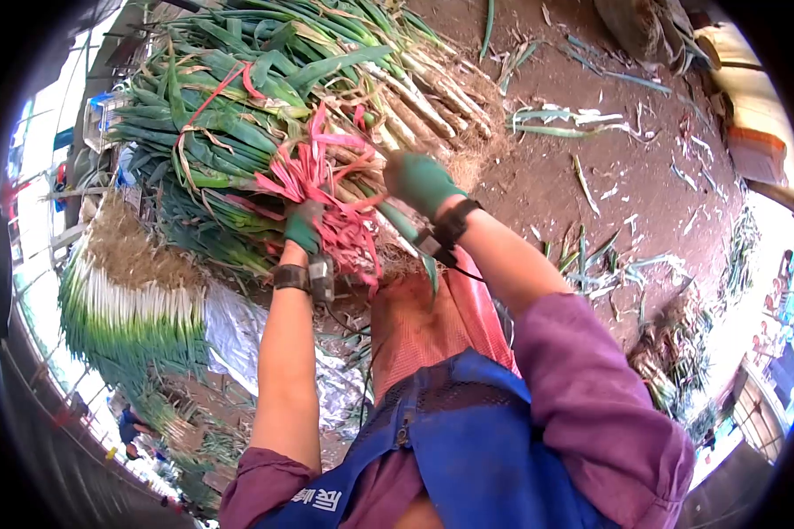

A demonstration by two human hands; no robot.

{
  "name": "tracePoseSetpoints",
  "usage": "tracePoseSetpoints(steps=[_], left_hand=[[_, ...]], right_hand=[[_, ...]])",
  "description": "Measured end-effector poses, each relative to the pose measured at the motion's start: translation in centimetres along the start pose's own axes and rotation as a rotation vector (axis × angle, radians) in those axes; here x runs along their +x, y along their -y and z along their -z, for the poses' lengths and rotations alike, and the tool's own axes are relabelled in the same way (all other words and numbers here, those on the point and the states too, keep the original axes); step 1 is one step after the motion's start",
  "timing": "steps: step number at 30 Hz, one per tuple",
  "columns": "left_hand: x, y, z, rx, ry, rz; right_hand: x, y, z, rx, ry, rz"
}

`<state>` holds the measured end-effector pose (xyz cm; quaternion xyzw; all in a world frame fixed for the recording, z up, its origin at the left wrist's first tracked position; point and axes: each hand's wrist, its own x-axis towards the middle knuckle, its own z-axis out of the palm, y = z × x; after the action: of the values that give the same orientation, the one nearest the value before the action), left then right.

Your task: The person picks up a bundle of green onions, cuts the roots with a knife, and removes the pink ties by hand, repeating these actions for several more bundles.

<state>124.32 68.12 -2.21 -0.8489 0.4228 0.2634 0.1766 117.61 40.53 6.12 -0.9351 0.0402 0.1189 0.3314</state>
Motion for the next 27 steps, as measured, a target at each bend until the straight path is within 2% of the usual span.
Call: tracePoseSetpoints(steps=[1, 2, 3, 5, 6, 8, 9, 12, 13, 15, 17, 18, 19, 21, 22, 23, 24, 25, 26, 27], left_hand=[[0.7, 0.7, -1.0, -0.293, 0.031, 0.074], [1.3, 1.5, -4.3, -0.529, -0.314, 0.036], [1.9, 2.4, -7.5, -0.707, -0.651, -0.078], [1.2, 0.7, -2.6, -1.477, -0.353, 0.213], [0.8, -0.1, -0.7, -1.706, -0.277, 0.333], [0.4, -0.8, 2.4, -2.029, -0.234, 0.448], [-0.3, -1.1, 4.4, -2.300, -0.249, 0.536], [1.6, 0.4, -1.4, -2.047, -0.132, 0.345], [1.6, 0.2, -2.2, -2.381, -0.195, 0.152], [0.9, 0.6, -2.6, -1.421, -0.332, 0.071], [-0.2, 0.7, 2.8, -1.582, 0.002, 0.501], [0.2, 0.2, 2.6, -1.486, -0.058, 0.372], [0.8, -0.3, 1.7, -1.388, -0.120, 0.245], [2.7, -0.3, -3.2, -1.837, -0.192, 0.154], [2.8, -0.6, -6.2, -2.394, -0.227, 0.164], [2.7, -1.6, -5.1, -1.648, -0.384, 0.347], [3.2, -2.7, -3.4, -0.892, -0.427, 0.493], [1.6, -2.1, 0.5, -0.932, -0.171, 0.404], [1.2, -2.9, -0.2, -1.213, -0.353, 0.372], [0.4, -3.4, 1.3, -1.347, -0.401, 0.392]], right_hand=[[-0.4, 0.3, 0.7, -0.015, 0.031, 0.034], [-2.3, -1.6, 0.2, -0.168, 0.179, 0.126], [-5.7, -1.8, 1.0, 0.019, 0.051, -0.088], [-12.4, -1.7, 3.9, 0.058, 0.130, -0.243], [-15.7, -1.9, 4.8, 0.049, 0.147, -0.258], [-20.2, -1.3, 6.8, 0.003, 0.236, -0.323], [-20.8, -0.8, 7.4, -0.008, 0.240, -0.351], [-20.7, -0.2, 8.1, -0.014, 0.246, -0.380], [-19.2, -0.6, 7.6, -0.002, 0.248, -0.354], [-15.4, -0.7, 6.3, 0.041, 0.236, -0.325], [-11.5, -1.1, 5.1, 0.049, 0.236, -0.394], [-10.4, -1.8, 4.5, 0.029, 0.248, -0.466], [-10.4, -3.2, 4.0, 0.087, 0.217, -0.418], [-11.3, -3.6, 4.4, 0.087, 0.210, -0.210], [-11.6, -2.6, 4.6, 0.113, 0.261, -0.269], [-12.9, -3.1, 3.7, 0.137, 0.244, -0.249], [-14.0, -2.7, 3.7, 0.155, 0.227, -0.182], [-15.8, -4.4, 1.9, 0.168, 0.231, -0.182], [-17.5, -5.2, 0.6, 0.332, 0.113, -0.151], [-18.3, -6.0, -1.0, 0.493, 0.115, -0.257]])
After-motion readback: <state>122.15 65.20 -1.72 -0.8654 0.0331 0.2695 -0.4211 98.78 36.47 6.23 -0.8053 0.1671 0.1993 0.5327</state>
